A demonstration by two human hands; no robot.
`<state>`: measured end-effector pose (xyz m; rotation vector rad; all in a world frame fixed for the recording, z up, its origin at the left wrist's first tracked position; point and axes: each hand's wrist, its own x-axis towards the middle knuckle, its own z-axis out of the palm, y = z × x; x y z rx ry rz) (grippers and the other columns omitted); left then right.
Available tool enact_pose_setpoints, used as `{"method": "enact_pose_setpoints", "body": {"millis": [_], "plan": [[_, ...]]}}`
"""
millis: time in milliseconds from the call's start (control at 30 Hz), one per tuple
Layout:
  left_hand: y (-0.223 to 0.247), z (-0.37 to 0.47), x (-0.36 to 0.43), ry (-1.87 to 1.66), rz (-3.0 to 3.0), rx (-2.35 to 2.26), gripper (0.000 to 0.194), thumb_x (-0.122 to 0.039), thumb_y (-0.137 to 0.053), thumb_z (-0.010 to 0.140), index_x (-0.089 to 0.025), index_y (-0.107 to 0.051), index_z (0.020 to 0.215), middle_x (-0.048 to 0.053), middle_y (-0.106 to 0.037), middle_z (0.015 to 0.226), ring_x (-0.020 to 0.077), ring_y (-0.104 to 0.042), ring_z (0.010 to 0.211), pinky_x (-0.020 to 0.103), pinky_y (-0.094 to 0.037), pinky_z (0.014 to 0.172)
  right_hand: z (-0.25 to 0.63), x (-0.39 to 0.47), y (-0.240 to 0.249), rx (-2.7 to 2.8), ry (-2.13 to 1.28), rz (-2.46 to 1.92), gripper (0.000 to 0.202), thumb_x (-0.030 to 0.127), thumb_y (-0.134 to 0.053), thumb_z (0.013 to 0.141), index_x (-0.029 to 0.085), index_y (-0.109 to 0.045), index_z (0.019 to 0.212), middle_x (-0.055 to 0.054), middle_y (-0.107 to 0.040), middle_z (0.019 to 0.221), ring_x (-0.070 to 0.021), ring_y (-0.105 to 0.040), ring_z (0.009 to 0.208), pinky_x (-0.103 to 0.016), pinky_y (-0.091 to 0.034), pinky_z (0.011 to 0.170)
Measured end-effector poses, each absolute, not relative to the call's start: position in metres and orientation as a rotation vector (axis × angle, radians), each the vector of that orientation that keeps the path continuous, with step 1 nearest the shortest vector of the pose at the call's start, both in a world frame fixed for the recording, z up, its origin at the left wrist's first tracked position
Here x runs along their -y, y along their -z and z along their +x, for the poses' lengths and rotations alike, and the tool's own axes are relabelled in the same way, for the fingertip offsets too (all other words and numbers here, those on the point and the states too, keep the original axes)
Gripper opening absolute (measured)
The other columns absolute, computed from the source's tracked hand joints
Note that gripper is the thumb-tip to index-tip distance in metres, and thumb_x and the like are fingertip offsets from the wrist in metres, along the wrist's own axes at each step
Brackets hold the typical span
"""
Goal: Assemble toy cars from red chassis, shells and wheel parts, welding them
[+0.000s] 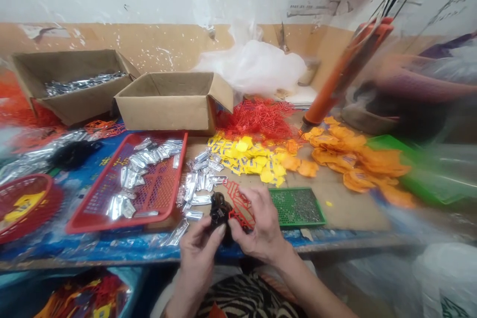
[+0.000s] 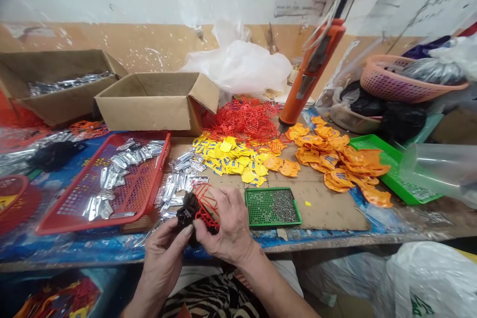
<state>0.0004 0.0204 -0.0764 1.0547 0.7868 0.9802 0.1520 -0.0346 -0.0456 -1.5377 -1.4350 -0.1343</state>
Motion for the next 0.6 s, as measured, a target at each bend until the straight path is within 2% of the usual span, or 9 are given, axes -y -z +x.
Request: {"method": "enact_pose_setpoints", "body": {"millis": [100,233,333,500,600], "plan": [[0.072,0.004,-0.019,-0.947,1.009,-0.779,0.018,-0.026,-0.084,0.071,-0.020,-0.078,0.087,0.002,-0.075,0.082,0.0128,-0.064,0.073,0.019,-0.053,0.071,0.153,0.036,0.045,1.408,0.059,-1.476,0.048,0.026,-0.059,0.083,0.018,-0.046,0.128,-0.011,-0.050,0.108,-0.0247,-0.050,0.101,-0.041,-0.050,0.086],[0.063,0.009,-0.018,-0.917,0.957,-0.719,0.020,-0.026,-0.086,0.068,-0.022,-0.079,0.086,0.003,-0.076,0.083,0.0121,-0.064,0.070,0.019,-0.054,0.067,0.145,0.036,0.045,1.384,-0.164,-1.426,0.034,0.023,-0.050,0.088,0.017,-0.052,0.122,-0.009,-0.052,0.101,-0.0218,-0.051,0.096,-0.037,-0.050,0.083],[0.060,0.009,-0.017,-0.901,0.947,-0.704,0.020,-0.026,-0.086,0.067,-0.023,-0.079,0.085,0.001,-0.075,0.076,0.0096,-0.061,0.062,0.017,-0.053,0.063,0.141,0.037,0.046,1.368,-0.231,-1.434,0.033,0.023,-0.047,0.089,0.016,-0.054,0.120,-0.009,-0.051,0.099,-0.0216,-0.051,0.095,-0.037,-0.050,0.082],[0.060,0.008,-0.017,-0.873,0.944,-0.712,0.020,-0.026,-0.087,0.066,-0.021,-0.080,0.083,0.002,-0.076,0.077,0.0107,-0.063,0.066,0.018,-0.053,0.068,0.144,0.041,0.046,1.396,-0.239,-1.433,0.036,0.025,-0.046,0.090,0.016,-0.051,0.124,-0.011,-0.049,0.108,-0.0232,-0.051,0.107,-0.040,-0.050,0.091],[0.061,0.007,-0.017,-0.855,0.950,-0.711,0.021,-0.026,-0.087,0.066,-0.020,-0.079,0.085,0.004,-0.077,0.083,0.0129,-0.066,0.075,0.019,-0.054,0.075,0.146,0.045,0.044,1.439,-0.278,-1.463,0.037,0.024,-0.042,0.093,0.018,-0.047,0.129,-0.013,-0.046,0.126,-0.0246,-0.047,0.121,-0.046,-0.045,0.103]]}}
